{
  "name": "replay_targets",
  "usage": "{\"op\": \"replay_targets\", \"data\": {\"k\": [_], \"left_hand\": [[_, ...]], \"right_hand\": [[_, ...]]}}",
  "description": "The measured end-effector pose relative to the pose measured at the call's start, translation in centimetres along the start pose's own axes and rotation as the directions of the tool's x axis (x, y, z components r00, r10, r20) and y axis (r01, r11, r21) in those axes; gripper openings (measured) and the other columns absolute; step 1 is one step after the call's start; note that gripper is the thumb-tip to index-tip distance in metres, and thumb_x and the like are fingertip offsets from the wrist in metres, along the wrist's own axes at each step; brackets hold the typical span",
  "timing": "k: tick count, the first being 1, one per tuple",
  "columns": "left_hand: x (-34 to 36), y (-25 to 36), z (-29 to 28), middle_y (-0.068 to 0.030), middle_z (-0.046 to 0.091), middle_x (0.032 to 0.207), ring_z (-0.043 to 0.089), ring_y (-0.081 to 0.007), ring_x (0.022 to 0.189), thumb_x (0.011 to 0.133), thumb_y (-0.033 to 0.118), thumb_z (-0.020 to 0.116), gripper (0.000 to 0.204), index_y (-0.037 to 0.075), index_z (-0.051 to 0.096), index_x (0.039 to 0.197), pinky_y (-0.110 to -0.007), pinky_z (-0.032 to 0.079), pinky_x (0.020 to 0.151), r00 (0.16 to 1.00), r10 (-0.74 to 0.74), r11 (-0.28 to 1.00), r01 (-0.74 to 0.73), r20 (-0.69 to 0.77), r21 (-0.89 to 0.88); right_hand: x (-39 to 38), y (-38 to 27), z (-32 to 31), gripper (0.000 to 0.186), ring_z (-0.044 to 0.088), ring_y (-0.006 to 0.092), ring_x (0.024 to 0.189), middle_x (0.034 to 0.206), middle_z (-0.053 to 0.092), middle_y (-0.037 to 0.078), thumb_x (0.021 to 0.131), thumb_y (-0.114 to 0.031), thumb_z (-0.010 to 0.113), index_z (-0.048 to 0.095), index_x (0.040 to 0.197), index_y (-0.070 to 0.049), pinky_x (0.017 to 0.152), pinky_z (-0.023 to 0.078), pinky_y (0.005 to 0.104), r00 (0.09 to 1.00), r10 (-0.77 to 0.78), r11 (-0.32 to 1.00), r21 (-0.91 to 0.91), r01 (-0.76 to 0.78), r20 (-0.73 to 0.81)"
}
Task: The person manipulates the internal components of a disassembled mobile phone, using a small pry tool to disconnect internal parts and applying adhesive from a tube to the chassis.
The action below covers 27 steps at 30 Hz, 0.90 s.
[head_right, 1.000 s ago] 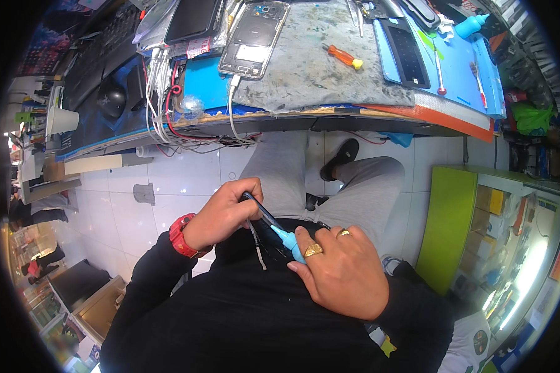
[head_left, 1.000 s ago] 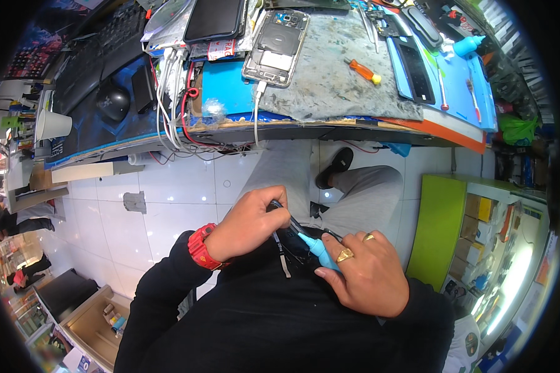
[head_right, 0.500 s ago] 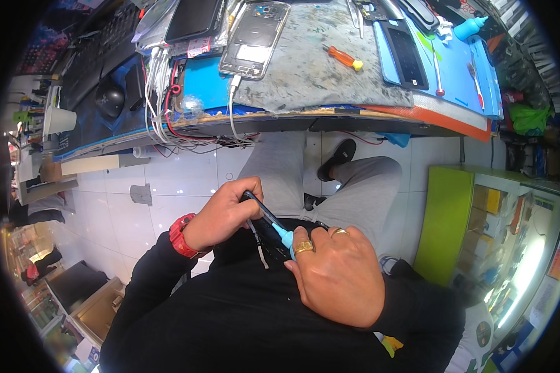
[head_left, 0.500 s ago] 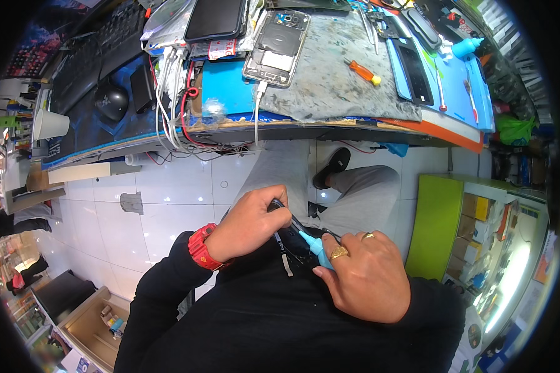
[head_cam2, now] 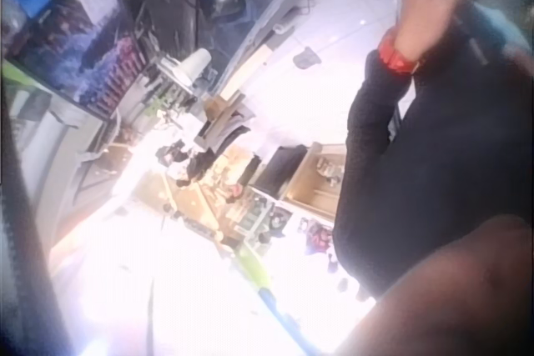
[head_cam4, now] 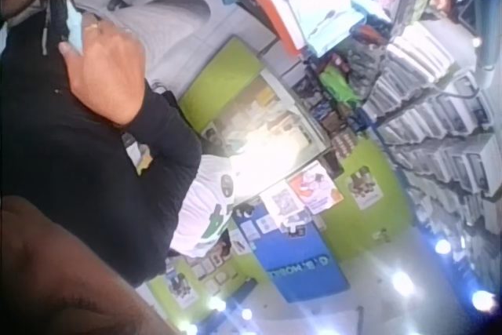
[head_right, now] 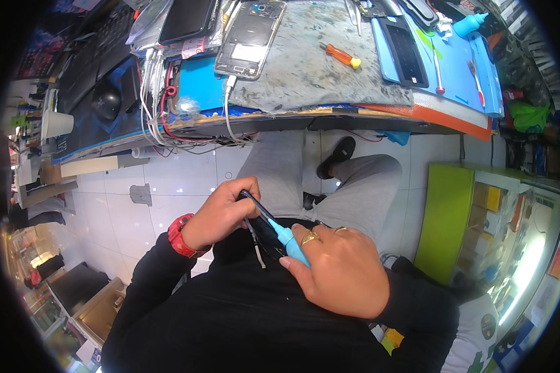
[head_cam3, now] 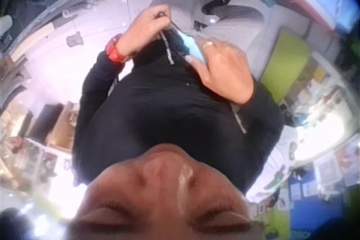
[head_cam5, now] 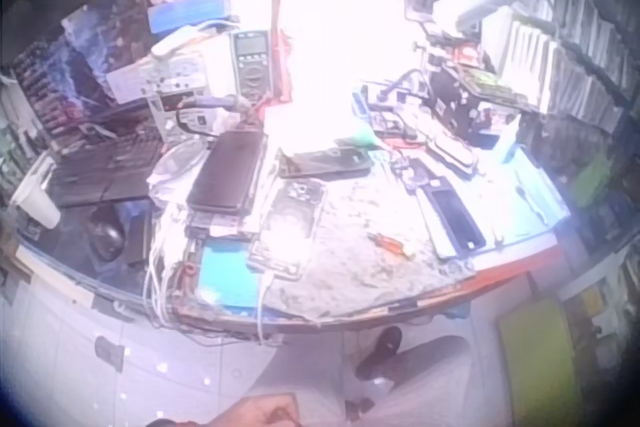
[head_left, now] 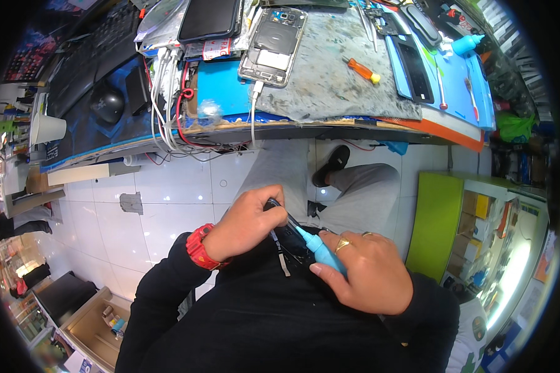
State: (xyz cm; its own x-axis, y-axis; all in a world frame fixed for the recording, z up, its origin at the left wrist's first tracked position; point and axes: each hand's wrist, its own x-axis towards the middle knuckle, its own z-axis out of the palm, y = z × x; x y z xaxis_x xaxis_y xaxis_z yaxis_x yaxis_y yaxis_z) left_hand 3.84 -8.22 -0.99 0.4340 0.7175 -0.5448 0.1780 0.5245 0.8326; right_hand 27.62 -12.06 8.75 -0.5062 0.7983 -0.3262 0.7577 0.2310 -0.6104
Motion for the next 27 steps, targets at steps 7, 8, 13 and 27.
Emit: {"op": "replay_targets", "data": {"k": [7,8,13,27], "left_hand": [[0.3,-1.2,-0.8,-0.0034,0.063,0.079,0.058,-0.0092,0.067,0.092,0.015,0.058,0.014,0.003,0.056,0.085,-0.025,0.045,0.053,0.997,-0.071,0.988,0.076,0.041,-0.131],[0.3,-1.0,-0.7,-0.0034,0.063,0.079,0.058,-0.0092,0.067,0.092,0.015,0.058,0.014,0.003,0.056,0.085,-0.025,0.045,0.053,0.996,-0.07,0.989,0.076,0.046,-0.128],[0.2,-0.4,-0.8,-0.0025,0.056,0.079,0.057,-0.0103,0.07,0.082,0.012,0.056,0.01,0.003,0.057,0.085,-0.027,0.05,0.061,0.995,-0.092,0.995,0.093,0.025,-0.045],[-0.3,-0.6,-0.9,-0.0023,0.056,0.077,0.059,-0.0098,0.066,0.087,0.009,0.057,0.006,0.003,0.056,0.086,-0.025,0.052,0.057,0.998,-0.056,0.991,0.056,0.005,-0.121]], "right_hand": [[0.2,3.8,-2.2,0.04,0.065,0.037,0.093,0.103,0.07,0.02,0.086,-0.02,0.08,0.067,0.117,0.001,0.084,0.051,0.0439,0.967,0.042,0.969,0.245,0.022,-0.252],[0.4,4.2,-2.4,0.04,0.065,0.0333,0.092,0.101,0.07,0.018,0.085,-0.017,0.081,0.066,0.117,0.001,0.083,0.05,0.0417,0.929,0.064,0.975,0.22,0.019,-0.364],[2.0,8.4,-3.9,0.042,0.064,0.0214,0.09,0.099,0.068,0.011,0.082,-0.011,0.082,0.064,0.118,-0.001,0.081,0.049,0.0352,0.717,0.141,0.975,0.221,0.018,-0.683],[9.1,24.8,-16.7,0.051,0.071,0.0329,0.098,0.106,0.072,0.017,0.09,-0.032,0.078,0.06,0.122,0.003,0.088,0.054,0.0409,0.203,0.231,0.894,0.125,-0.43,-0.952]]}}
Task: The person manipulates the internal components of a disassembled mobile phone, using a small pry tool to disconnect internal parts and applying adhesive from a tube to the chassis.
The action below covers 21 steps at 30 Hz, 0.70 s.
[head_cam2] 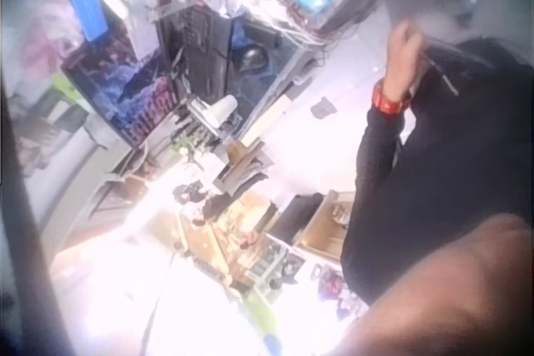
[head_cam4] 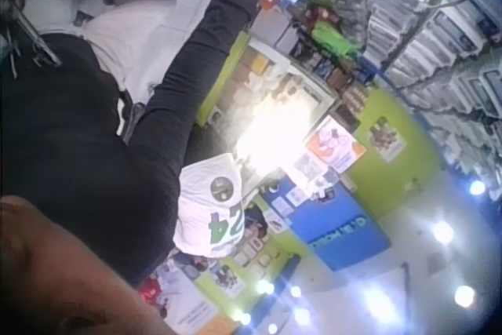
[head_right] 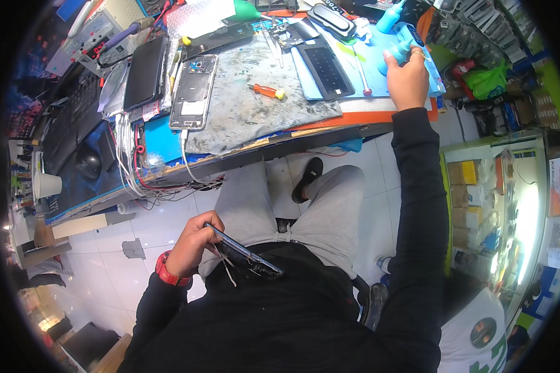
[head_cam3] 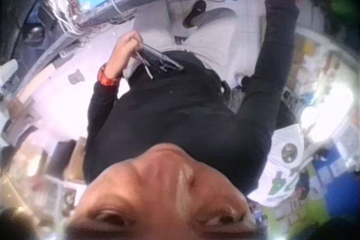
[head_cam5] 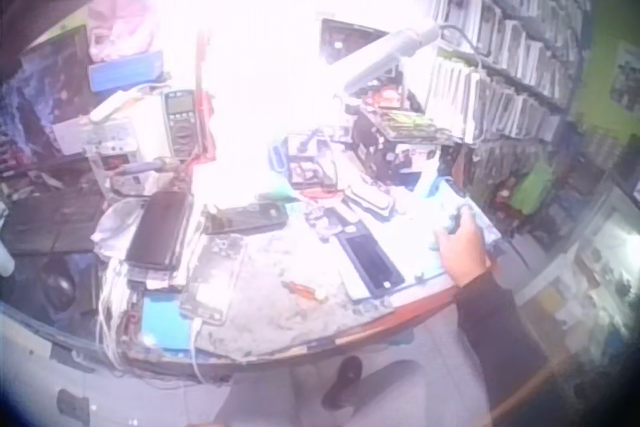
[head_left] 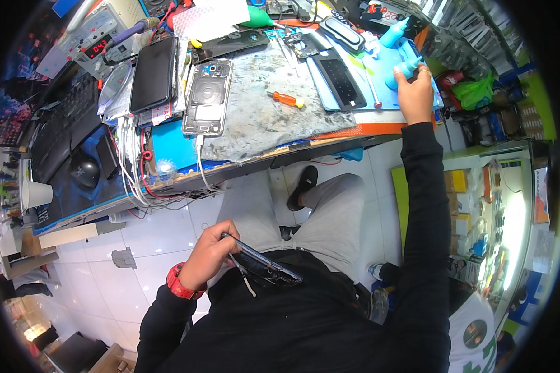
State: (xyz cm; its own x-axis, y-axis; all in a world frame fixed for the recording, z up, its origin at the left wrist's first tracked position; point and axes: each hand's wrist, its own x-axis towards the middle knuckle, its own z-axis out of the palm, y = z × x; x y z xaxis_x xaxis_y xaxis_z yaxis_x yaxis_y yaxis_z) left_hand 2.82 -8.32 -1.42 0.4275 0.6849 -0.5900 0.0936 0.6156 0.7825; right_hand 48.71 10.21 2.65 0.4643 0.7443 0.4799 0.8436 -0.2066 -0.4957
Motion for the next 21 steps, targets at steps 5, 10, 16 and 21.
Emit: {"op": "replay_targets", "data": {"k": [5,10,16,21], "left_hand": [[0.0,0.5,0.2,-0.0008,0.054,0.083,0.056,-0.0092,0.072,0.083,0.013,0.053,0.009,0.005,0.055,0.086,-0.025,0.052,0.062,0.999,-0.032,0.998,0.032,0.002,0.063],[0.4,0.3,0.2,-0.0008,0.054,0.084,0.056,-0.0089,0.073,0.084,0.012,0.052,0.008,0.005,0.056,0.088,-0.025,0.052,0.062,0.999,-0.029,0.998,0.028,0.023,0.065],[0.5,-0.4,-0.1,-0.0029,0.059,0.08,0.058,-0.0092,0.07,0.09,0.011,0.057,0.008,0.003,0.058,0.089,-0.026,0.052,0.058,1.0,-0.016,1.0,0.016,0.009,-0.013],[0.4,-0.4,-0.3,-0.0048,0.066,0.081,0.06,-0.0105,0.065,0.093,0.017,0.058,0.016,0.003,0.059,0.086,-0.027,0.049,0.054,1.0,0.009,1.0,-0.009,0.013,0.03]], "right_hand": [[1.6,3.7,1.0,0.066,0.07,0.0372,0.108,0.114,0.071,0.024,0.086,-0.036,0.081,0.056,0.132,0.005,0.095,0.053,0.0421,0.998,-0.025,1.0,-0.005,0.025,0.056],[0.1,3.3,0.6,0.066,0.067,0.0359,0.112,0.122,0.066,0.024,0.084,-0.029,0.083,0.055,0.133,0.005,0.096,0.052,0.0421,0.999,-0.001,1.0,0.019,0.002,-0.037],[-7.4,-6.1,-1.2,0.025,0.065,0.0331,0.091,0.099,0.067,0.016,0.088,-0.012,0.077,0.065,0.107,0.0,0.084,0.051,0.0422,0.931,-0.348,0.929,0.093,0.359,-0.112],[-12.4,-14.0,0.0,0.008,0.062,0.0356,0.085,0.088,0.066,0.013,0.085,-0.005,0.074,0.067,0.087,-0.002,0.074,0.048,0.0448,0.725,-0.67,0.721,0.374,0.583,0.163]]}}
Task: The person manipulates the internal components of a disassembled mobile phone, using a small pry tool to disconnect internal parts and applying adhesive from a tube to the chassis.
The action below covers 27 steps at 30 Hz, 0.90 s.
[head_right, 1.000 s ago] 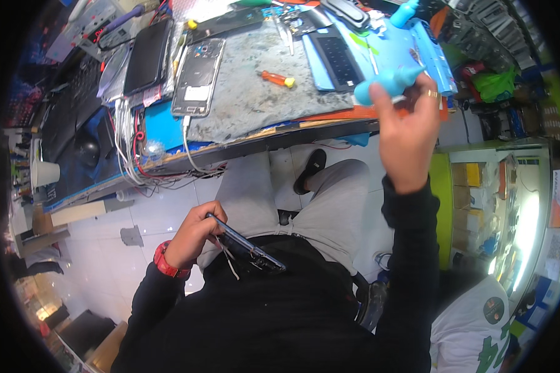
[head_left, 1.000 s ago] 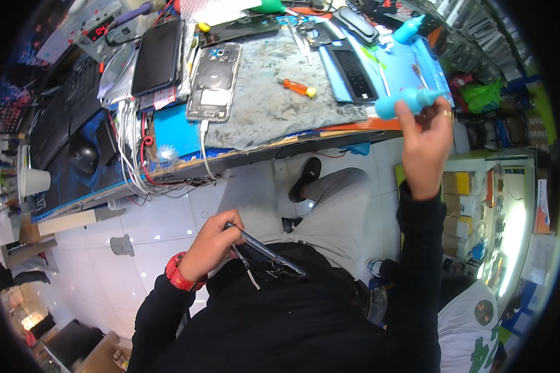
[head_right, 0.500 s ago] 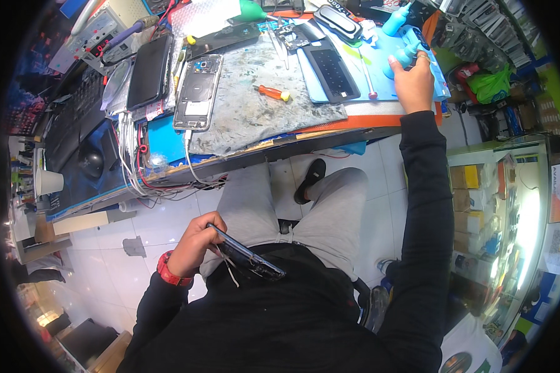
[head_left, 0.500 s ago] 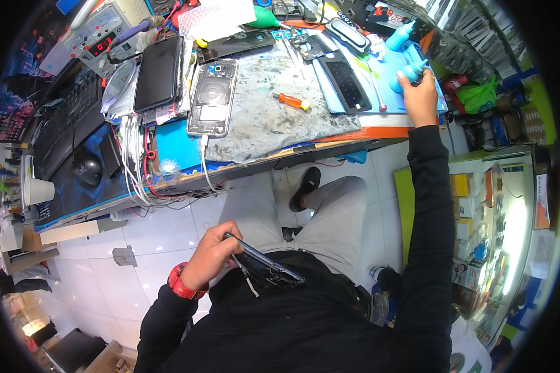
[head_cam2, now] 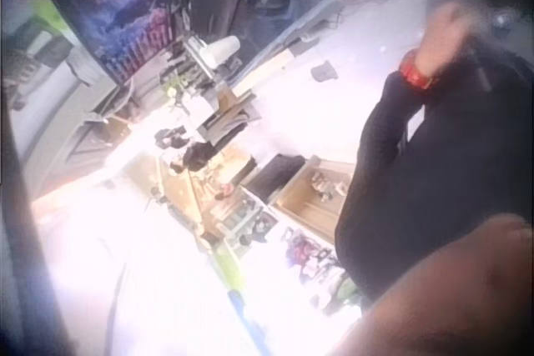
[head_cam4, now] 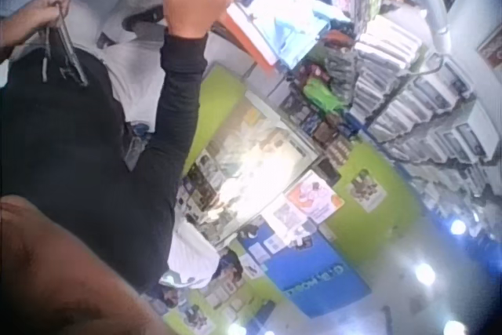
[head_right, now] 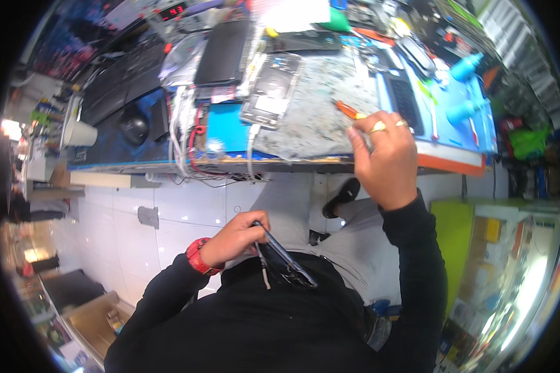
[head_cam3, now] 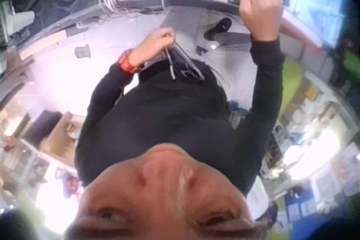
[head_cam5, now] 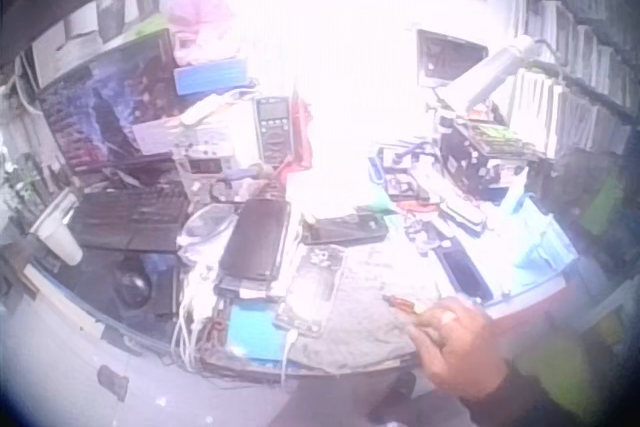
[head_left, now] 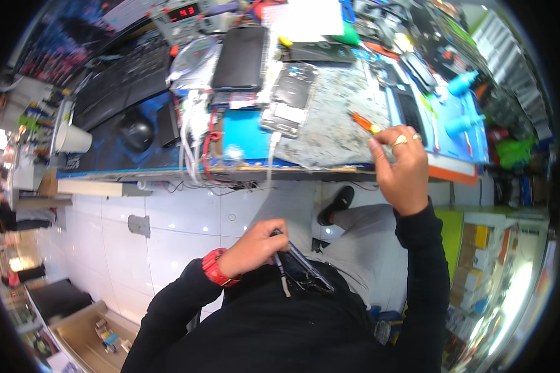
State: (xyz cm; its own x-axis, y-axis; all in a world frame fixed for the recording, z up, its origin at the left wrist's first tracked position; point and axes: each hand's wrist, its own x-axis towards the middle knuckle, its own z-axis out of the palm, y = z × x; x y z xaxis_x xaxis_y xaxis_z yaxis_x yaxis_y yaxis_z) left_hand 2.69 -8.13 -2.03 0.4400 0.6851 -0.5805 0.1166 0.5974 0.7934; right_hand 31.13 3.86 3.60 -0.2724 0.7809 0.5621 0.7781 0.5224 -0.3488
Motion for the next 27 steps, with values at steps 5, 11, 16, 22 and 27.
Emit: {"op": "replay_targets", "data": {"k": [5,11,16,22,27], "left_hand": [[-0.2,-1.2,-0.6,-0.0044,0.065,0.077,0.059,-0.0119,0.06,0.092,0.02,0.059,0.019,0.002,0.059,0.087,-0.028,0.049,0.054,0.999,0.046,0.999,-0.046,-0.008,-0.017],[-1.1,-1.1,-1.7,-0.0048,0.064,0.076,0.057,-0.0119,0.057,0.091,0.02,0.059,0.019,0.002,0.06,0.087,-0.029,0.048,0.053,0.998,0.057,0.998,-0.057,-0.005,-0.001],[-2.4,-1.3,-3.0,-0.0015,0.059,0.082,0.058,-0.008,0.072,0.089,0.015,0.056,0.011,0.004,0.058,0.089,-0.025,0.051,0.059,1.0,-0.026,0.993,0.024,-0.017,-0.115],[-1.6,-2.3,-3.8,-0.0009,0.06,0.079,0.059,-0.0084,0.074,0.092,0.014,0.056,0.011,0.006,0.055,0.085,-0.027,0.049,0.057,0.998,0.06,0.993,-0.058,0.016,-0.104],[-1.1,-1.1,-3.5,-0.0007,0.059,0.078,0.057,-0.0086,0.073,0.092,0.013,0.056,0.01,0.005,0.055,0.086,-0.027,0.05,0.057,0.999,0.016,0.996,-0.014,0.032,-0.083]], "right_hand": [[2.4,-6.6,3.9,0.007,0.062,0.0324,0.083,0.086,0.063,0.011,0.083,-0.006,0.073,0.066,0.085,-0.005,0.072,0.047,0.0428,0.973,-0.189,0.978,0.117,0.174,0.129],[4.9,-11.8,8.1,0.013,0.061,0.0297,0.08,0.084,0.063,0.008,0.078,-0.006,0.076,0.067,0.087,-0.005,0.071,0.048,0.0413,0.911,-0.368,0.927,0.153,0.342,0.188],[5.4,-11.3,8.9,0.006,0.062,0.03,0.079,0.084,0.061,0.01,0.078,-0.004,0.07,0.066,0.083,-0.005,0.07,0.047,0.0421,0.938,-0.321,0.943,0.141,0.303,0.134],[6.3,-5.3,6.5,0.005,0.066,0.0351,0.085,0.088,0.066,0.013,0.083,-0.007,0.072,0.068,0.086,-0.004,0.075,0.051,0.0462,0.997,-0.031,0.999,-0.011,0.032,0.077],[6.4,1.3,3.8,0.009,0.068,0.0391,0.088,0.092,0.07,0.016,0.086,-0.011,0.071,0.07,0.089,-0.002,0.08,0.053,0.0467,0.989,0.148,0.968,-0.2,-0.15,-0.025]]}}
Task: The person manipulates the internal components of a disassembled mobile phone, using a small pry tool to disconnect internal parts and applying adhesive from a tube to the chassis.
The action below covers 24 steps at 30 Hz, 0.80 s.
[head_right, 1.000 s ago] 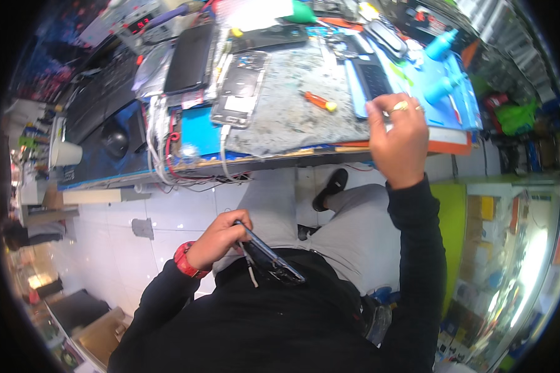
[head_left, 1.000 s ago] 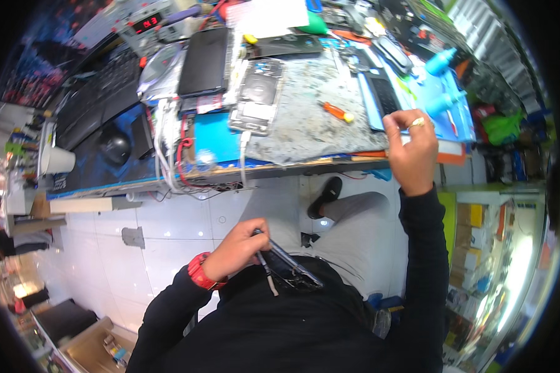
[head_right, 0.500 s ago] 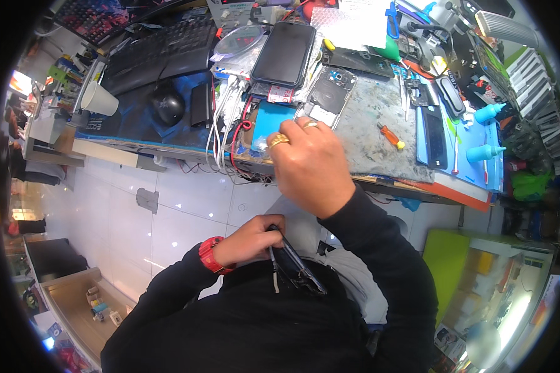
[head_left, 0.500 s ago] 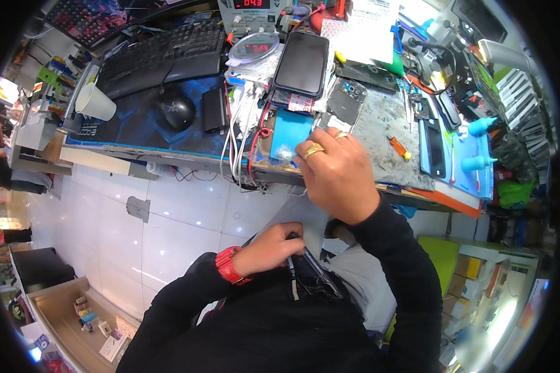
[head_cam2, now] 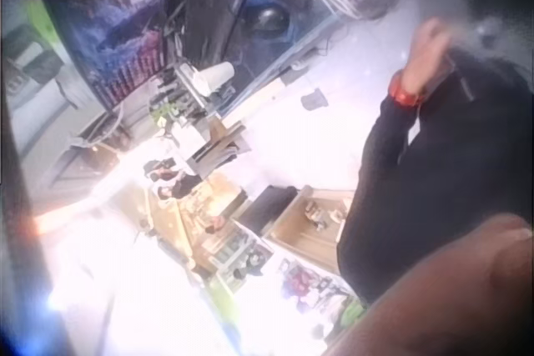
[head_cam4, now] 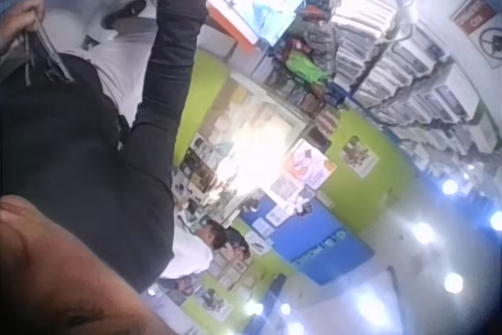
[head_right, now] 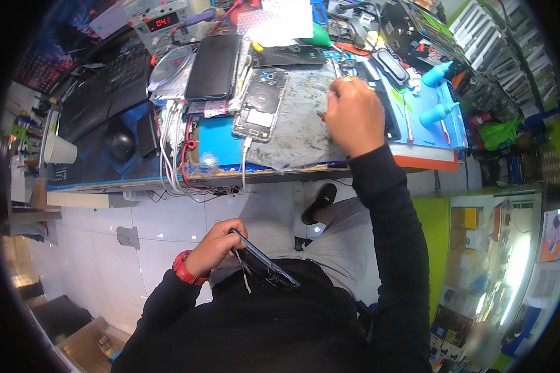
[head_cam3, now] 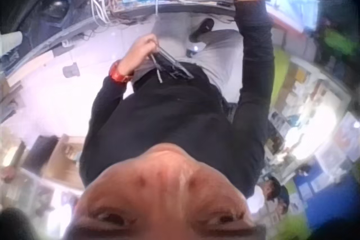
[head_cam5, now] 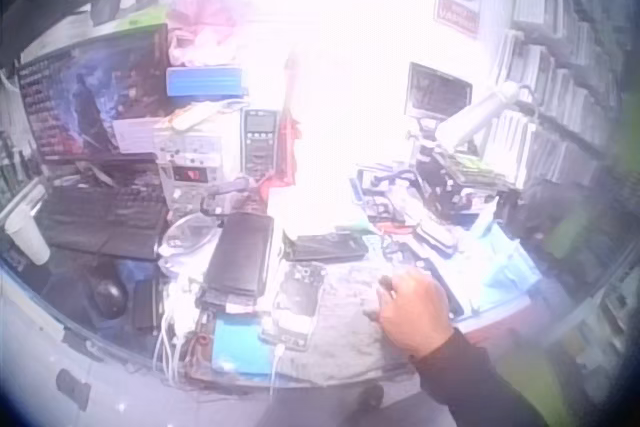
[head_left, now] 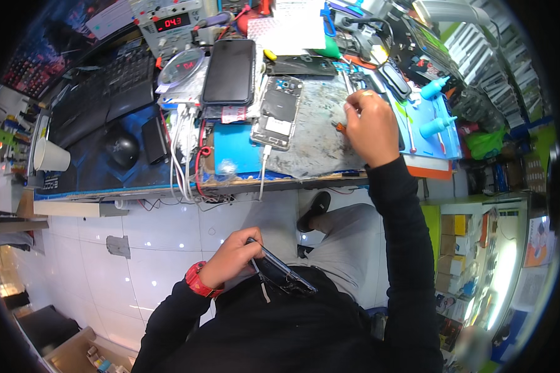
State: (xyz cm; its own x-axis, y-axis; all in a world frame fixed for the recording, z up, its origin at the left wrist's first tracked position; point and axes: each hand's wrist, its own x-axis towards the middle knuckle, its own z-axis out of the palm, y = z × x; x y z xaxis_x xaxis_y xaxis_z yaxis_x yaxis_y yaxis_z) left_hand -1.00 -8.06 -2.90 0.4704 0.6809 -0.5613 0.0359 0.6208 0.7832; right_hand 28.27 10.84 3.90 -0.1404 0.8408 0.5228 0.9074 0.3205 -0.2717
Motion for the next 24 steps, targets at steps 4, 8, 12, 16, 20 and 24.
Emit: {"op": "replay_targets", "data": {"k": [4,8,12,16,20,24], "left_hand": [[0.4,0.1,0.3,-0.0007,0.058,0.078,0.056,-0.0087,0.071,0.091,0.013,0.056,0.009,0.005,0.056,0.087,-0.027,0.05,0.057,1.0,0.011,1.0,-0.011,-0.002,0.023],[1.0,0.1,0.6,-0.001,0.057,0.079,0.057,-0.0089,0.071,0.089,0.012,0.057,0.008,0.005,0.057,0.087,-0.026,0.049,0.058,1.0,-0.009,0.998,0.008,0.012,0.057],[0.6,0.0,0.8,-0.001,0.057,0.08,0.056,-0.0085,0.069,0.086,0.014,0.057,0.011,0.004,0.058,0.089,-0.025,0.048,0.059,0.999,0.025,0.994,-0.022,-0.034,0.103],[0.7,-0.6,0.3,-0.0013,0.058,0.081,0.056,-0.0084,0.07,0.085,0.016,0.055,0.015,0.003,0.06,0.092,-0.025,0.048,0.059,0.998,0.027,0.996,-0.022,-0.065,0.083],[1.2,-0.3,0.8,-0.0026,0.058,0.084,0.056,-0.0097,0.072,0.082,0.014,0.054,0.013,0.003,0.059,0.088,-0.024,0.048,0.06,0.999,0.006,0.998,-0.003,-0.042,0.065],[1.0,0.3,1.4,-0.0028,0.058,0.085,0.055,-0.0101,0.071,0.08,0.013,0.054,0.012,0.004,0.058,0.086,-0.024,0.047,0.059,0.998,-0.008,0.998,0.011,-0.06,0.057]], "right_hand": [[1.9,3.6,-0.5,0.011,0.068,0.0386,0.096,0.097,0.072,0.019,0.086,-0.01,0.068,0.07,0.092,-0.001,0.084,0.053,0.0473,0.964,0.254,0.967,-0.043,-0.251,0.079],[2.7,5.0,0.5,0.011,0.069,0.0393,0.092,0.096,0.072,0.02,0.086,-0.008,0.066,0.07,0.092,-0.001,0.084,0.054,0.0473,0.996,0.07,0.994,-0.088,-0.065,0.051],[2.7,4.6,2.0,0.014,0.072,0.0403,0.086,0.089,0.073,0.02,0.084,-0.01,0.061,0.074,0.089,-0.006,0.079,0.057,0.0502,0.967,0.197,0.946,-0.29,-0.144,0.164],[2.6,3.7,3.0,0.011,0.073,0.0394,0.084,0.088,0.073,0.021,0.082,-0.009,0.062,0.071,0.083,-0.003,0.076,0.058,0.0484,0.97,0.221,0.94,-0.288,-0.185,0.098],[2.1,3.9,3.5,0.012,0.073,0.0377,0.086,0.093,0.072,0.019,0.083,-0.007,0.061,0.071,0.087,-0.002,0.076,0.059,0.0466,0.977,0.212,0.943,-0.269,-0.197,0.027],[0.7,3.8,2.9,0.011,0.072,0.0365,0.087,0.093,0.071,0.017,0.085,-0.011,0.065,0.071,0.089,-0.003,0.078,0.058,0.0458,0.99,0.144,0.961,-0.241,-0.138,0.008]]}}
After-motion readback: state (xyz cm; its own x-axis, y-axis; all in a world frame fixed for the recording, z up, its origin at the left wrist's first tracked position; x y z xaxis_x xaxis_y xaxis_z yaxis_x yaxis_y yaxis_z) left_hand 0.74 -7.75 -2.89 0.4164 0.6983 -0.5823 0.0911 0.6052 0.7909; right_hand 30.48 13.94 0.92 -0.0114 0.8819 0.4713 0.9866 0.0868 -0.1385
